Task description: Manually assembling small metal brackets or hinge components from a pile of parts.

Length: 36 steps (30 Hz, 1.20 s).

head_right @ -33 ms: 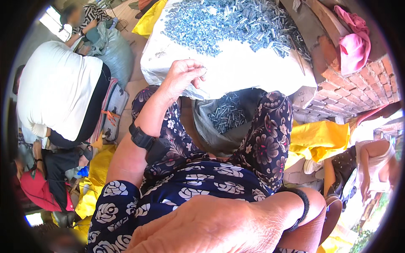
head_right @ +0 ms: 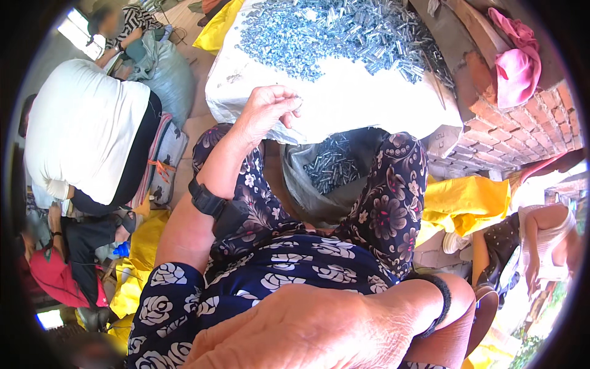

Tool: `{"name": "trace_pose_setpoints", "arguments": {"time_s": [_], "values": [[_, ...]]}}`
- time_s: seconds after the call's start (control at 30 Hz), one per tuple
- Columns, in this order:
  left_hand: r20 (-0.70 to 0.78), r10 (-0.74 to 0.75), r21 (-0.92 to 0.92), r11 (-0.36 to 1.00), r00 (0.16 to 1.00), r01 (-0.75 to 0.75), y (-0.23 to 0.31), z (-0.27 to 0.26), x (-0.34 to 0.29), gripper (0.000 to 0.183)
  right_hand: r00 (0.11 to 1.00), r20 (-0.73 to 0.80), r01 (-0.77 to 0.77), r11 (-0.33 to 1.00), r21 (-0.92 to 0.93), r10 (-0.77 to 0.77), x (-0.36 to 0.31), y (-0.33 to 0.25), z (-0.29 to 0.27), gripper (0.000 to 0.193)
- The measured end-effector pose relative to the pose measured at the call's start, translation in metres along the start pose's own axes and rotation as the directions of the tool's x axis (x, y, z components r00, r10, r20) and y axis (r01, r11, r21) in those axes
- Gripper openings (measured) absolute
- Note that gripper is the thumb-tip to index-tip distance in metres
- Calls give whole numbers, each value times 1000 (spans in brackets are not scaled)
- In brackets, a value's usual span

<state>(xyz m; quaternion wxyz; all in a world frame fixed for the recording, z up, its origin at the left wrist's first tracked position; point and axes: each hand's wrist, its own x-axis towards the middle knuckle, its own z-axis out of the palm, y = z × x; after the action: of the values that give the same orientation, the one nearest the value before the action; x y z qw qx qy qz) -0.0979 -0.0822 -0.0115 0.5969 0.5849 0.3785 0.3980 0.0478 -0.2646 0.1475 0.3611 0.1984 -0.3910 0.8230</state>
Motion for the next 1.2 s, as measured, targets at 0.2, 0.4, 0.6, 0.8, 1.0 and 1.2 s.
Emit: {"name": "trace_pose_setpoints", "arguments": {"time_s": [0.2, 0.4, 0.6, 0.8, 1.0, 1.2], "values": [[-10, 6, 4, 1000, 1000, -6, 1, 2, 4, 17, 997, -70, 32, 999, 3, -32, -6, 3, 2, 28], [0, 24, -11, 1000, 1000, -24, -6, 5, 8, 18, 937, -119, -347, 912, -218, 328, 12, -39, 19, 24], [5, 39, 18, 999, 999, -39, -11, 2, 4, 17, 953, -194, 181, 950, -255, -234, -13, 23, 24, 21], [9, 8, 55, 998, 1000, -8, -8, 8, 6, 19, 816, -340, 294, 841, -454, -468, -5, 37, 43, 15], [4, 42, 104, 994, 999, -43, -14, 10, 3, 16, 846, -471, 70, 927, -368, -251, 12, 10, 40, 19], [45, 94, 136, 986, 994, -100, -16, 13, 12, 16, 742, -577, 138, 919, -369, -342, 3, 18, 28, 33]]}}
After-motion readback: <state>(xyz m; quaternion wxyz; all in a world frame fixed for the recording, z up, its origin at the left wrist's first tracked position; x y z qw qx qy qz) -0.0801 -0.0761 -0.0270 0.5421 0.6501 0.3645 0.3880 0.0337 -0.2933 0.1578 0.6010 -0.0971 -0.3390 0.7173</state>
